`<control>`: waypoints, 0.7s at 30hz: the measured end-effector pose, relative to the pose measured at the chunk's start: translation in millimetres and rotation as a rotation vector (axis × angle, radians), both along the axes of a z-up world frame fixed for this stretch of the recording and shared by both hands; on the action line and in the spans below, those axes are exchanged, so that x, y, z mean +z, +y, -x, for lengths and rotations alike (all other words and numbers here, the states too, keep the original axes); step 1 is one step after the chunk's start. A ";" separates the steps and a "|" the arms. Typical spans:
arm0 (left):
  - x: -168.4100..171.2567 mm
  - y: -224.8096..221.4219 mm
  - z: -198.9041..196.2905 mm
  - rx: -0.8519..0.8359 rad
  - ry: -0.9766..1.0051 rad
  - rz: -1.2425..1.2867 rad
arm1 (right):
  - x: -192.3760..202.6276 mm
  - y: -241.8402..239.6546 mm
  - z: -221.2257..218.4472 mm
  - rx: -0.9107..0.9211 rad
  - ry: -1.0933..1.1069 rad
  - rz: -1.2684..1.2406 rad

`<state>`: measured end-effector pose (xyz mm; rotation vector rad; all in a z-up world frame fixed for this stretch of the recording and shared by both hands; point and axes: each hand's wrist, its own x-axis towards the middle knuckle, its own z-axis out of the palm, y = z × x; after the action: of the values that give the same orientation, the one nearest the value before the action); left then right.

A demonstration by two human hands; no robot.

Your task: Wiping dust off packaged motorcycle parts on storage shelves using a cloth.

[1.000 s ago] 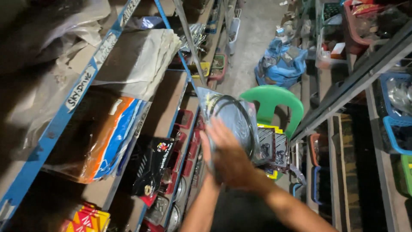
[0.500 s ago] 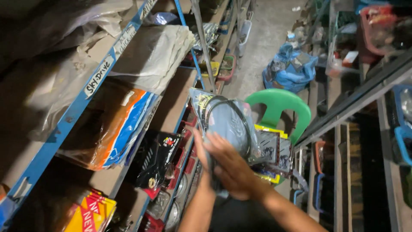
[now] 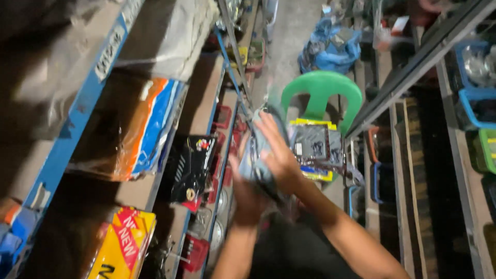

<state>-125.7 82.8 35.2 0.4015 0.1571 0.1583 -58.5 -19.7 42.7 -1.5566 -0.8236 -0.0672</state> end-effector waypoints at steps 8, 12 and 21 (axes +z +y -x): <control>-69.1 -14.9 46.1 -0.025 0.119 -0.458 | -3.4 -13.4 92.2 -0.047 -0.194 0.184; -138.4 -16.1 39.9 -0.088 0.059 -0.412 | -23.4 -3.3 70.5 -0.084 -0.197 0.173; -90.2 -14.2 9.4 -0.037 -0.037 -0.690 | 19.5 7.9 6.6 -0.181 0.167 0.044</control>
<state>-135.1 68.6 -55.0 1.0869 0.0534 0.1809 -65.0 -11.8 62.2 -1.6511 -0.5555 -0.0496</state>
